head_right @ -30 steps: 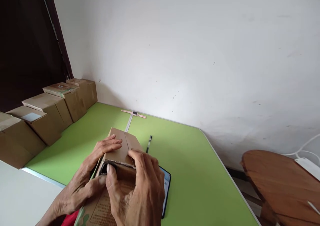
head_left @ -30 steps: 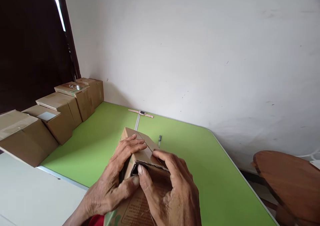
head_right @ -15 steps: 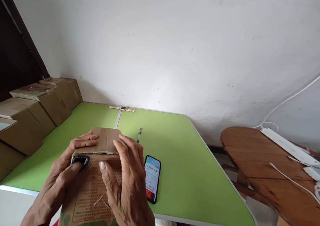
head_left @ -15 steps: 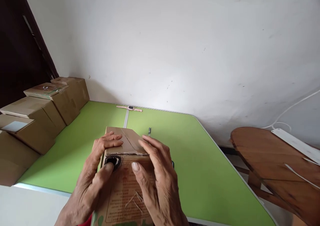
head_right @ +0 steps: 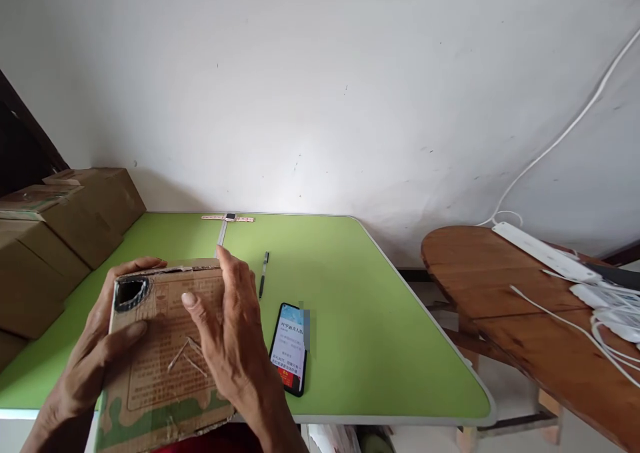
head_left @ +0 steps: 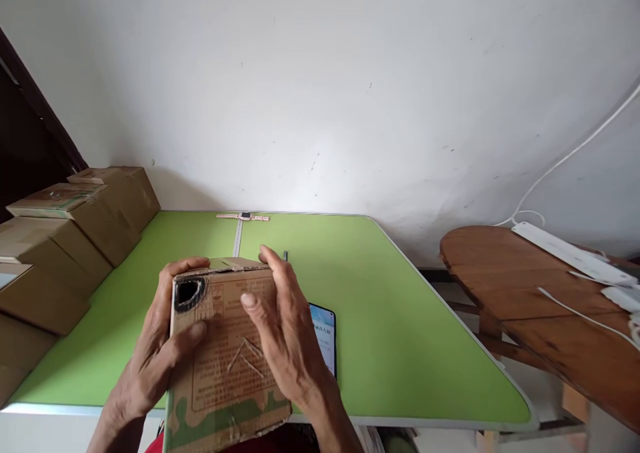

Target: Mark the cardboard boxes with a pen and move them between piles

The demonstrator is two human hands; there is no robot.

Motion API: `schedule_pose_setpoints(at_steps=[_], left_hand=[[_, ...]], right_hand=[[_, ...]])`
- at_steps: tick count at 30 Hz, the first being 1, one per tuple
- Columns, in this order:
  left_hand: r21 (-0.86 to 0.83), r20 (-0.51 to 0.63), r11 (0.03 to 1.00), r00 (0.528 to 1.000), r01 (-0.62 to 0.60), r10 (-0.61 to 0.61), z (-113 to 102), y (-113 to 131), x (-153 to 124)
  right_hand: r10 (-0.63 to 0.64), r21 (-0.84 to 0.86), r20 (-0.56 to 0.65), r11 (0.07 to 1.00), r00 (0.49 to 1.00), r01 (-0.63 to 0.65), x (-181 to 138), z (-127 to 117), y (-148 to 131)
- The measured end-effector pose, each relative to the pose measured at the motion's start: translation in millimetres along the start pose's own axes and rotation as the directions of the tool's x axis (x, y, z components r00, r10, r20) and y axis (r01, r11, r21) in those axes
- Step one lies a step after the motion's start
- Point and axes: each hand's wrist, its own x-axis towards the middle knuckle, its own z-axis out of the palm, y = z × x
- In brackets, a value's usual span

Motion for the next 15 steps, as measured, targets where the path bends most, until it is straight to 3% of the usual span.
schedule_pose_setpoints(at_steps=[3, 5, 7, 11, 15], left_hand=[[-0.043, -0.022, 0.998, 0.999, 0.048, -0.049, -4, -2, 5], [-0.05, -0.041, 0.997, 0.997, 0.062, -0.064, -7, -2, 4], [-0.055, -0.057, 0.995, 0.995, 0.079, -0.082, -8, -2, 2], [-0.046, -0.065, 0.993, 0.992, 0.109, -0.112, -8, 0, -3], [-0.025, -0.018, 0.997, 0.997, 0.077, -0.078, -2, -2, -5]], right_hand=[[0.108, 0.01, -0.016, 0.994, 0.994, -0.108, 15, -19, 33], [0.246, -0.2, -0.044, 0.947, 0.968, -0.25, 28, -32, 66], [0.385, -0.399, -0.041, 0.84, 0.922, -0.369, 41, -37, 101], [0.602, -0.577, -0.001, 0.651, 0.798, -0.493, 58, -16, 154], [0.687, -0.643, -0.013, 0.551, 0.727, -0.532, 69, 10, 172]])
